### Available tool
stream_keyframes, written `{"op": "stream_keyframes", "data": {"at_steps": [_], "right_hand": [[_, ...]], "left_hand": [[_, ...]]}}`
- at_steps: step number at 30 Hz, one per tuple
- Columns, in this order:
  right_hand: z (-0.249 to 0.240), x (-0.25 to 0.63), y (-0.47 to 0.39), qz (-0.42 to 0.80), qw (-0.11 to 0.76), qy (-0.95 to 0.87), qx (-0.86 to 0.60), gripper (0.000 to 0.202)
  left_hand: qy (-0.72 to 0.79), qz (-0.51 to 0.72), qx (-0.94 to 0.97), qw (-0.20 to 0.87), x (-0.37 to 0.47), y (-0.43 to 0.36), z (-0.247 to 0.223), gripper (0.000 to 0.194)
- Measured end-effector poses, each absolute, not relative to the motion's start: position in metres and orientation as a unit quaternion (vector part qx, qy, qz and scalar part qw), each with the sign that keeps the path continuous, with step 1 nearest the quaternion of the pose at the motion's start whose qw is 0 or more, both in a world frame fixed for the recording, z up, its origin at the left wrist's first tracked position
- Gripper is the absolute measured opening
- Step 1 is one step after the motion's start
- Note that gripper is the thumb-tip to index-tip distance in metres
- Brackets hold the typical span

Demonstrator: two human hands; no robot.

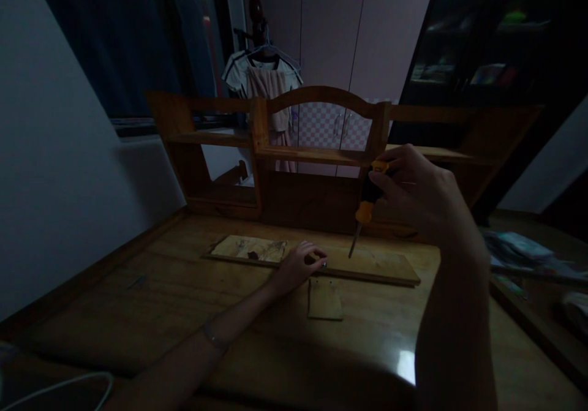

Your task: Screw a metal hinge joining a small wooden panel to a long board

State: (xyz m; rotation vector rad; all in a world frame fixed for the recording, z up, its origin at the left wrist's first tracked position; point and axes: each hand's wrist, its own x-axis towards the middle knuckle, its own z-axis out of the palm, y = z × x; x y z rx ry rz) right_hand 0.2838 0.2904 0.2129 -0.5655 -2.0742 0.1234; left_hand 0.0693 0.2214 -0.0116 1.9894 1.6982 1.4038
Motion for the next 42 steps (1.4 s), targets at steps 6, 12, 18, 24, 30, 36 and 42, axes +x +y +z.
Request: {"op": "stream_keyframes", "data": {"at_steps": [6, 12, 18, 24, 30, 36, 42], "right_hand": [[0.213, 0.282, 0.291, 0.026, 0.474, -0.848, -0.236, 0.024], [0.205, 0.279, 0.3, 0.04, 0.414, -0.874, -0.252, 0.024], [0.201, 0.268, 0.302, 0.025, 0.354, -0.905, -0.234, 0.021], [0.2, 0.261, 0.297, 0.029, 0.358, -0.907, -0.219, 0.015], [0.195, 0.256, 0.3, 0.022, 0.352, -0.911, -0.213, 0.014], [0.196, 0.252, 0.297, 0.025, 0.34, -0.914, -0.221, 0.011], [0.195, 0.25, 0.297, 0.026, 0.333, -0.918, -0.215, 0.013]], "left_hand": [[0.572, 0.457, 0.678, 0.068, 0.07, 0.222, -0.012, 0.007], [0.578, 0.431, 0.688, 0.082, 0.071, 0.22, -0.011, 0.009], [0.585, 0.436, 0.678, 0.088, 0.072, 0.219, -0.012, 0.013], [0.588, 0.463, 0.653, 0.117, 0.071, 0.223, -0.02, 0.035], [0.598, 0.457, 0.651, 0.1, 0.072, 0.221, -0.018, 0.02], [0.602, 0.444, 0.659, 0.083, 0.073, 0.22, -0.015, 0.012], [0.605, 0.439, 0.659, 0.087, 0.073, 0.221, -0.016, 0.012]]}}
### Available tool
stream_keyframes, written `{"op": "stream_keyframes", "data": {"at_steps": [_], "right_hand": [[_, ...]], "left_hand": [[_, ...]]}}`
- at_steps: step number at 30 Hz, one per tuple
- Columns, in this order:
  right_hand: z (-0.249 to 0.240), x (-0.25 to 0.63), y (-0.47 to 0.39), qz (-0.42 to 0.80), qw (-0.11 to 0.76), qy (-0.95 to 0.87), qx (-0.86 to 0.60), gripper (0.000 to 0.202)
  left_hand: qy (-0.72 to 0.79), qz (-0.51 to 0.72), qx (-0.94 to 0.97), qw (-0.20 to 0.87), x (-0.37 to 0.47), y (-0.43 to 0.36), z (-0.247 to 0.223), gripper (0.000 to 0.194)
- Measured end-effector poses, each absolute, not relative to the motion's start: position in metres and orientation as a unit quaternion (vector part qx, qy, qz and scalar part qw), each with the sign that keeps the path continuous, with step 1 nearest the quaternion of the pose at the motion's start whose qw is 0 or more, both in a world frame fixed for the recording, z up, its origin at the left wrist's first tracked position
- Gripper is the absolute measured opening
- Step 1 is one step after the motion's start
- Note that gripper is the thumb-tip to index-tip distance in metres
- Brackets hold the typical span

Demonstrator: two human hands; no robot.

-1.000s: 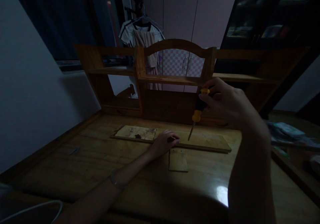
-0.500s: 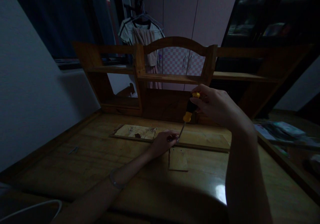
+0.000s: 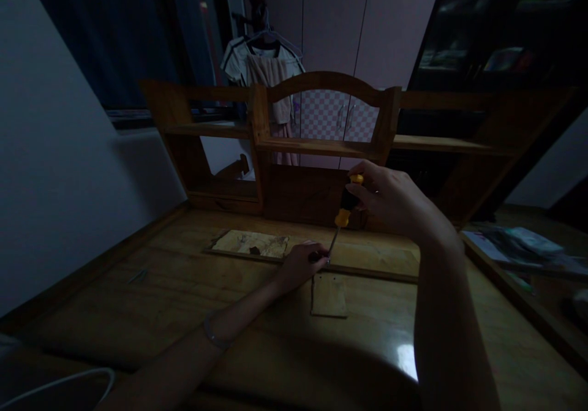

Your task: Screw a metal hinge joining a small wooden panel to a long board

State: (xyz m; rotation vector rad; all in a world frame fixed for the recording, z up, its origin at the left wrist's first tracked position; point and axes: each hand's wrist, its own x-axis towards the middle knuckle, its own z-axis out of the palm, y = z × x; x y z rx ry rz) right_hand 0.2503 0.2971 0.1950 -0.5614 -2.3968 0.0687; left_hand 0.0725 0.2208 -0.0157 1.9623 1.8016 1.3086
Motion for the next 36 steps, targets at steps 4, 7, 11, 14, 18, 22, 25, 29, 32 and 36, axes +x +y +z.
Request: {"op": "stream_keyframes", "data": {"at_steps": [4, 7, 11, 14, 18, 22, 25, 29, 32, 36], "right_hand": [[0.194, 0.25, 0.299, 0.015, 0.334, -0.915, -0.226, 0.011], [0.195, 0.25, 0.299, 0.022, 0.327, -0.915, -0.235, 0.009], [0.195, 0.249, 0.298, 0.022, 0.317, -0.92, -0.229, 0.009], [0.195, 0.249, 0.297, 0.02, 0.305, -0.926, -0.221, 0.014], [0.196, 0.249, 0.293, 0.024, 0.284, -0.934, -0.213, 0.023], [0.196, 0.249, 0.292, 0.028, 0.284, -0.934, -0.213, 0.027], [0.196, 0.247, 0.293, 0.03, 0.287, -0.934, -0.21, 0.029], [0.195, 0.244, 0.293, 0.033, 0.291, -0.933, -0.207, 0.028], [0.194, 0.242, 0.292, 0.031, 0.303, -0.93, -0.206, 0.026], [0.191, 0.237, 0.292, 0.019, 0.311, -0.927, -0.209, 0.02]], "left_hand": [[0.609, 0.441, 0.653, 0.096, 0.072, 0.221, -0.017, 0.014], [0.61, 0.443, 0.65, 0.096, 0.072, 0.222, -0.019, 0.014], [0.615, 0.44, 0.648, 0.093, 0.072, 0.222, -0.02, 0.014], [0.619, 0.438, 0.645, 0.098, 0.073, 0.22, -0.018, 0.014], [0.612, 0.44, 0.652, 0.089, 0.073, 0.219, -0.015, 0.013], [0.611, 0.434, 0.657, 0.084, 0.074, 0.218, -0.013, 0.013], [0.609, 0.434, 0.658, 0.088, 0.075, 0.218, -0.013, 0.013], [0.604, 0.438, 0.66, 0.092, 0.074, 0.219, -0.015, 0.013], [0.603, 0.442, 0.658, 0.091, 0.074, 0.219, -0.016, 0.013], [0.603, 0.446, 0.655, 0.097, 0.075, 0.219, -0.015, 0.012]]}}
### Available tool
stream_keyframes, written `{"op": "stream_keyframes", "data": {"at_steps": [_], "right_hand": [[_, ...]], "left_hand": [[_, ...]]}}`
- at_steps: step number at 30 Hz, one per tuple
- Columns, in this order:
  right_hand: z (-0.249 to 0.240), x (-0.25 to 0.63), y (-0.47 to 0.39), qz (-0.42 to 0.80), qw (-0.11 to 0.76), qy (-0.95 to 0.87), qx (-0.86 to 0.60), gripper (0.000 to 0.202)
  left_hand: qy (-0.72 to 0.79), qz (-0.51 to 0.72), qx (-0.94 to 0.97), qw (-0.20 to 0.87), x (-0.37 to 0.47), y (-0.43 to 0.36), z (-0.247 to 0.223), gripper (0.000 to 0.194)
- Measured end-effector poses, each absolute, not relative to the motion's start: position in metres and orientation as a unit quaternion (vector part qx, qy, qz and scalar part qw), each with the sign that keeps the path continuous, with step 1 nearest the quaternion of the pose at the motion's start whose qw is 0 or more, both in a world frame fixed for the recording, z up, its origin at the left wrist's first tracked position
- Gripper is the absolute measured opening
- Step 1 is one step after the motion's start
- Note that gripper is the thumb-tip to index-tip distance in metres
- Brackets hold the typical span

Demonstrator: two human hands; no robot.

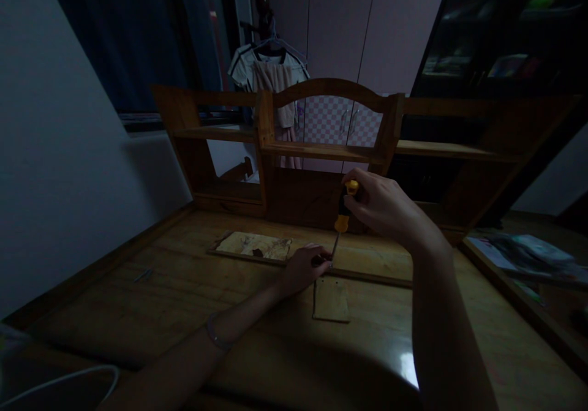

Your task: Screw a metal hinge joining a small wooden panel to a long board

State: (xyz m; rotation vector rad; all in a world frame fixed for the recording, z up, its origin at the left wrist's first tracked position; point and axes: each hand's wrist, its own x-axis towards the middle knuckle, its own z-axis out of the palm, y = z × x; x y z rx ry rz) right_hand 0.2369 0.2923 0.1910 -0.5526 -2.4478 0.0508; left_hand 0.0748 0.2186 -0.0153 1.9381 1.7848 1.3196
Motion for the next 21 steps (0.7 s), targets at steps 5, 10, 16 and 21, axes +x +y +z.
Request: {"op": "stream_keyframes", "data": {"at_steps": [5, 10, 16, 21], "right_hand": [[0.187, 0.232, 0.294, 0.023, 0.313, -0.927, -0.206, 0.021], [0.186, 0.23, 0.294, 0.005, 0.31, -0.926, -0.215, 0.014], [0.184, 0.23, 0.295, -0.012, 0.313, -0.923, -0.222, 0.012], [0.183, 0.23, 0.293, -0.017, 0.312, -0.923, -0.225, 0.012]], "left_hand": [[0.601, 0.44, 0.662, 0.078, 0.076, 0.217, -0.015, 0.009], [0.618, 0.357, 0.7, -0.029, 0.071, 0.214, -0.013, 0.052], [0.66, 0.254, 0.697, -0.119, 0.056, 0.216, -0.017, 0.099], [0.66, 0.23, 0.706, -0.116, 0.045, 0.22, -0.021, 0.095]]}}
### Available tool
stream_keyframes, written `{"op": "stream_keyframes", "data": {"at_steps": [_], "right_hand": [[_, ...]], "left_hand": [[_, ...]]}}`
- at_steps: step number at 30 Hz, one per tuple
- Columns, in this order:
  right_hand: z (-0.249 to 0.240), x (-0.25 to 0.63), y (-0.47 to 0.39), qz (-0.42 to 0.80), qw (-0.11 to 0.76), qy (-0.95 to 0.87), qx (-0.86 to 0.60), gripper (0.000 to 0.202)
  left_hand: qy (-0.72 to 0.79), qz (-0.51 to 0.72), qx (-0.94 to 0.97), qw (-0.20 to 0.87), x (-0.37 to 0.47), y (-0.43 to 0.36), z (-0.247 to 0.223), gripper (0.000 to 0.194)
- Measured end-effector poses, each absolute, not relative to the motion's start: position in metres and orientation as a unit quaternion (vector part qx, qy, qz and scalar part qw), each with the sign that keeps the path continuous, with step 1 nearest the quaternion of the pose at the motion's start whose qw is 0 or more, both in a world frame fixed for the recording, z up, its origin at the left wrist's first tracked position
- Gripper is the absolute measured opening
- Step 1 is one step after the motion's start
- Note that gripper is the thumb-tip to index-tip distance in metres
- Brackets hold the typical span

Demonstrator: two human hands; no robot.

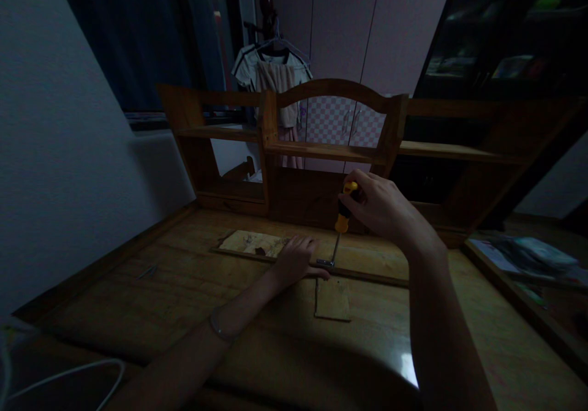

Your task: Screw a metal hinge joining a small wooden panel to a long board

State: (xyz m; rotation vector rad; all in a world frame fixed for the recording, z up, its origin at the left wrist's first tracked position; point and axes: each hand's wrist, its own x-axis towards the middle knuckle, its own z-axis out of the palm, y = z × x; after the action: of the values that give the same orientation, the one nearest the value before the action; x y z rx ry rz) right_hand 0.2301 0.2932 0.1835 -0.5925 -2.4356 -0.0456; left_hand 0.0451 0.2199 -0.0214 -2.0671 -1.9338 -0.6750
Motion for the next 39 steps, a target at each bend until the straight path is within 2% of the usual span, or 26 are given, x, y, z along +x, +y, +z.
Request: {"op": "stream_keyframes", "data": {"at_steps": [12, 18, 27, 33, 39], "right_hand": [[0.1778, 0.2235, 0.2968, -0.022, 0.299, -0.924, -0.238, 0.019], [0.1781, 0.2219, 0.2982, -0.012, 0.296, -0.922, -0.251, 0.034], [0.1808, 0.2224, 0.2948, -0.005, 0.296, -0.925, -0.237, 0.025], [0.1786, 0.2248, 0.2992, 0.014, 0.291, -0.927, -0.237, 0.047], [0.1799, 0.2251, 0.2991, -0.001, 0.293, -0.931, -0.216, 0.036]], "left_hand": [[-0.648, -0.251, -0.714, 0.088, 0.0391, 0.2241, -0.0231, 0.097], [-0.661, -0.238, -0.708, 0.074, 0.039, 0.2252, -0.0228, 0.099], [-0.656, -0.253, -0.707, 0.07, 0.0386, 0.2255, -0.0231, 0.098], [-0.659, -0.253, -0.706, 0.06, 0.0386, 0.2255, -0.0224, 0.098], [-0.659, -0.246, -0.708, 0.065, 0.0389, 0.2251, -0.0216, 0.098]]}}
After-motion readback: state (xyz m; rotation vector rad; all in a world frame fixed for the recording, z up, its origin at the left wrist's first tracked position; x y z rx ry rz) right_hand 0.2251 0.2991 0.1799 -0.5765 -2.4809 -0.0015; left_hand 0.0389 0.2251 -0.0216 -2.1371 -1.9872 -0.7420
